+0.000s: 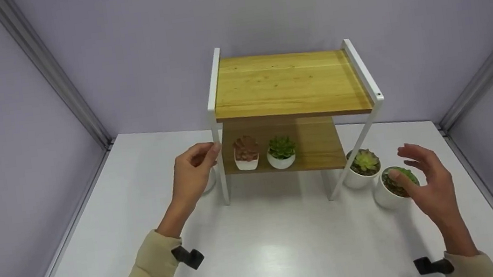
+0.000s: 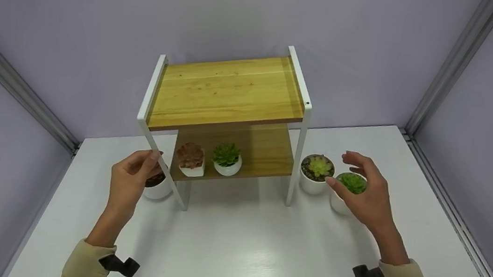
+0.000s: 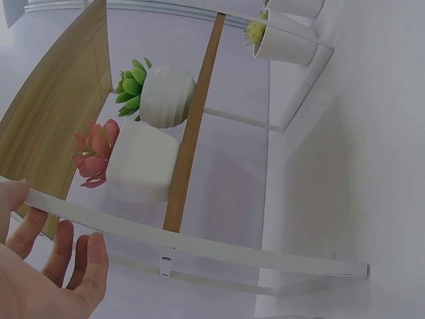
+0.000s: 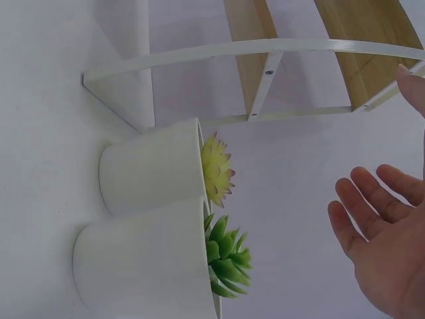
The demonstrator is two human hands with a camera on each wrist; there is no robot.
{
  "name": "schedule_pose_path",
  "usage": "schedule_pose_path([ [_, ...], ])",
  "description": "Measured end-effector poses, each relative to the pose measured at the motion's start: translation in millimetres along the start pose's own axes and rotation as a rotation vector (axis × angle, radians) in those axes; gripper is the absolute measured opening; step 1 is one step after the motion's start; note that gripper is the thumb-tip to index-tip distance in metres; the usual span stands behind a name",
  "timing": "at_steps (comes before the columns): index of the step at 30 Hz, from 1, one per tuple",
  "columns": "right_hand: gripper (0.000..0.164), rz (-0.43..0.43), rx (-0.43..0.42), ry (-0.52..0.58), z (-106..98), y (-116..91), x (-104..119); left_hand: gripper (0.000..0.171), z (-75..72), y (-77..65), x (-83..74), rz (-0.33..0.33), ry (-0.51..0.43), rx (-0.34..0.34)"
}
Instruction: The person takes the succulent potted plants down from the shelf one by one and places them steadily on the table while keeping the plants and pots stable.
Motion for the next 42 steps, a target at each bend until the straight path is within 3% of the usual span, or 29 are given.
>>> schedule_pose_path([
  [11,0.051,-0.082,0.075,0.033,10,10,15,0.036,-2.2,-11.2,-5.9,-0.006,0.038,-0.075],
  [20,0.048,-0.045,0.083,0.068,16,16,24,0.039,-1.7,-23.6,-13.0,0.000,0.004,-0.134],
  [30,0.042,-0.037,0.090,0.120,24,24,33,0.039,3.6,-36.0,-26.9,0.020,0.046,-0.204],
  [42,0.039,-0.041,0.073,0.173,35,34,43,0.044,13.8,-42.4,-34.1,0.026,-0.027,-0.285],
])
Point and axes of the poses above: each hand's wrist, its own y-axis towards the middle knuckle, its own z-axis out of the palm, x = y × z, the point moved 4 cm from there along y, towards the middle knuckle, and after that the axes turned 13 degrees about y, right-handed, at the moved point
